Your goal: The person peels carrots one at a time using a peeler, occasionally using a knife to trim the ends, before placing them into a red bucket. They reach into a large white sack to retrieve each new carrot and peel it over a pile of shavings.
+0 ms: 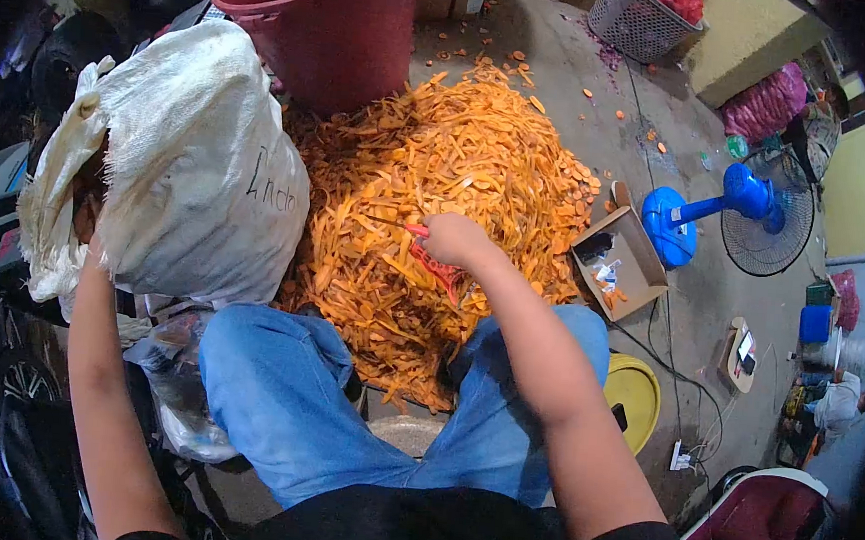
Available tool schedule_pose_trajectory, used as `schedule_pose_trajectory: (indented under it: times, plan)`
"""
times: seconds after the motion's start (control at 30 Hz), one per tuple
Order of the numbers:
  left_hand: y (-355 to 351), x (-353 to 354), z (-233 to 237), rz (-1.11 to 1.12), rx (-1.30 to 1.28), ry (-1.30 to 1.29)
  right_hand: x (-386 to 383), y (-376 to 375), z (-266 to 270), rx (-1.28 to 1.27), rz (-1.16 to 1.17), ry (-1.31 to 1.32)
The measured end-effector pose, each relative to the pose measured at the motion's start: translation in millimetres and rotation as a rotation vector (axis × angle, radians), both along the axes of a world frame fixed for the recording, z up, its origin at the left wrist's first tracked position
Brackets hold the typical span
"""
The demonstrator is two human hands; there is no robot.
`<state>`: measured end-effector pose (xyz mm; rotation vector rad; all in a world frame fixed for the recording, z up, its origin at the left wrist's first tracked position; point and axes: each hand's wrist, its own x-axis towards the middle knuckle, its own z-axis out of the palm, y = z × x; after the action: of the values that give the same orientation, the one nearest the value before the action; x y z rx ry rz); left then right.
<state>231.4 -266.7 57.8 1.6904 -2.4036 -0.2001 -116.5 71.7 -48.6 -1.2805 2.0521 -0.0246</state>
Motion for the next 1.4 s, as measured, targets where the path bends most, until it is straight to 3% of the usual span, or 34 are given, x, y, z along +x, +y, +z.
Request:
schedule_pose_trajectory:
  times: [0.77, 1.0, 1.03, 1.1, 1.17, 1.3, 1.4]
  plan:
    - [-26.3, 2.7, 0.9, 0.005, -0.036, -0.011, -2.9, 1.1, 4.1, -0.067, 0.002, 0.01]
    - [-58.2, 13.0, 10.1, -0.062, -0.182, -0.006, -5.3, -0.8, -6.7, -0.118, 0.025, 0.029]
    - [-55.6, 13.0, 17.0, -0.084, -0.217, 0.0, -5.7, 0.4, -4.5, -0.104, 0.015, 0.031]
    - [37.9, -25.7, 87.1, -0.055, -0.072, 0.018, -6.6, 1.2, 1.6, -0.094, 0.016, 0.035]
    - [64.2, -17.5, 108.5, -0.05, 0.031, 0.049, -7.9, 0.9, 7.0, -0.031, -0.015, -0.002]
    - [113.9, -2.7, 121.1, -0.228, 0.374, 1.002, -8.9, 1.1, -0.7, -0.101, 0.005, 0.018]
    - [155.0, -30.6, 99.0, -0.39, 0.538, 1.331, -7.1, 0.3, 4.0, -0.085, -0.047, 0.003]
